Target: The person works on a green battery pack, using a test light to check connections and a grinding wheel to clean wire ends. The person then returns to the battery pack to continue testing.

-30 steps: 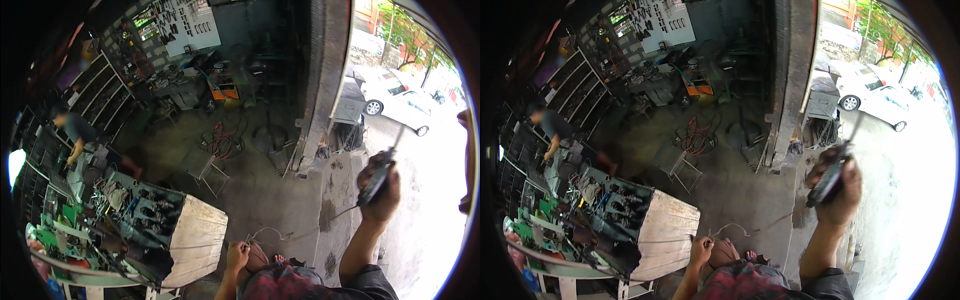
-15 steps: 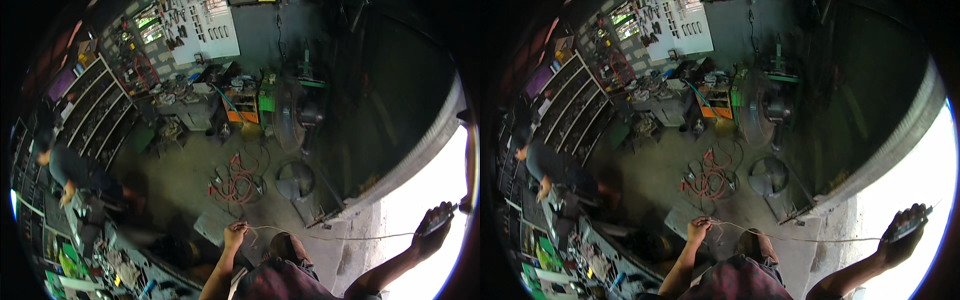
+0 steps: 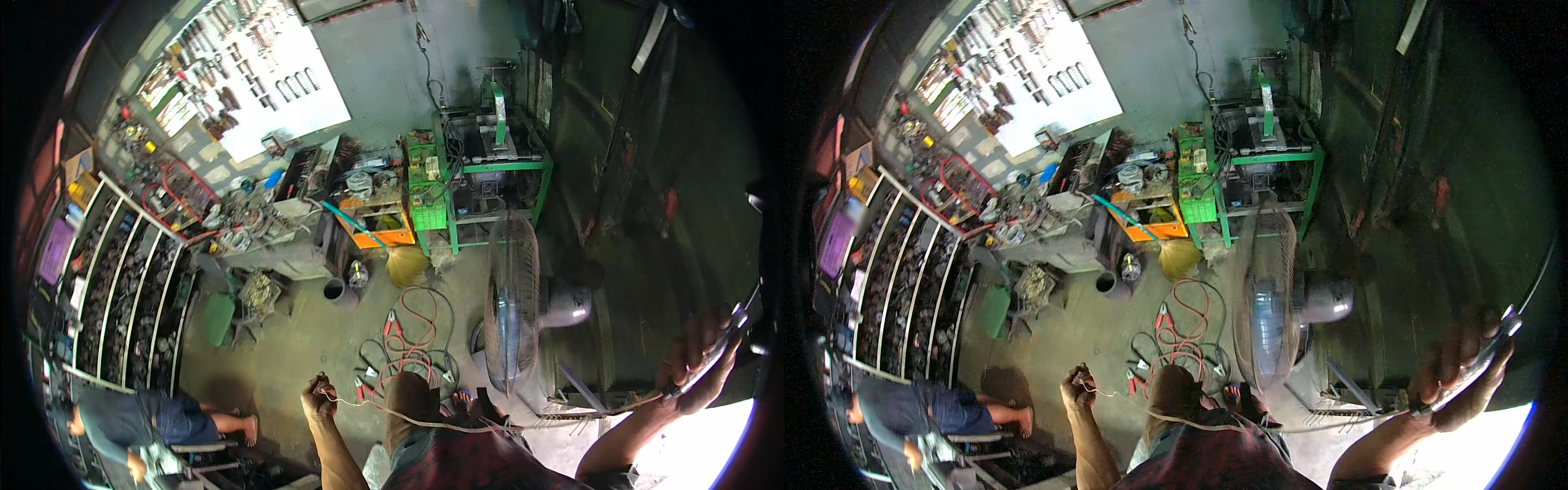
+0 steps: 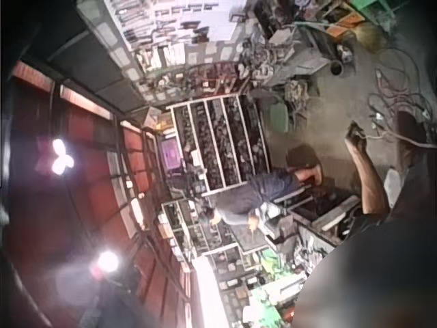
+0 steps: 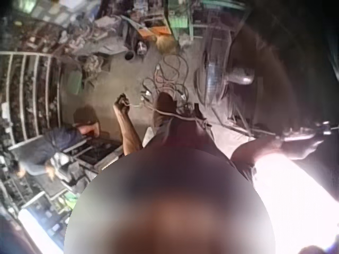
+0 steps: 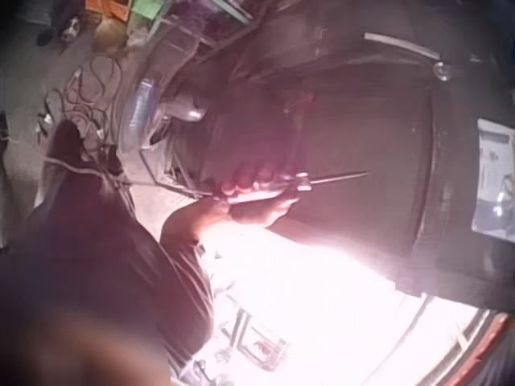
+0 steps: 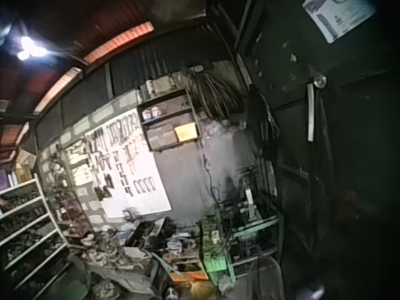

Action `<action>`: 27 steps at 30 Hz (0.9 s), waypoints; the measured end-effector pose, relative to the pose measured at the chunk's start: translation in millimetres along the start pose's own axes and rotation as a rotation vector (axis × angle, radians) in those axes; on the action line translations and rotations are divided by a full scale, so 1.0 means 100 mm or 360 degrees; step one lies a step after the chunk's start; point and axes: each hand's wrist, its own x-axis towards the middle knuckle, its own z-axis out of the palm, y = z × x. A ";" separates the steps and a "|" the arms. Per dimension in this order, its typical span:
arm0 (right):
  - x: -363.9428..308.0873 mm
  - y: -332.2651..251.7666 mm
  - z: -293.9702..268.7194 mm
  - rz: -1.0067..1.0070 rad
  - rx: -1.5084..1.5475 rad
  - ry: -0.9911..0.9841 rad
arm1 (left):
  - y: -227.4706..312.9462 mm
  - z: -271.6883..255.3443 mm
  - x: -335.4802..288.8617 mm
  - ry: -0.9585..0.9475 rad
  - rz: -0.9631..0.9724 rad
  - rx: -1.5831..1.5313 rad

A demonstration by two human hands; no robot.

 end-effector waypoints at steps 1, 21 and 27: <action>0.10 0.12 0.04 -0.0024 -0.0092 0.0043 | 0.09 0.12 0.27 0.0123 -0.0018 -0.0085; 0.90 3.85 0.80 0.0071 -0.0697 0.1132 | 1.59 3.68 5.50 -0.0209 -0.0224 0.1242; 1.75 4.48 0.49 -0.0022 -0.0934 0.1221 | 2.02 4.64 6.52 0.0036 -0.0111 0.0919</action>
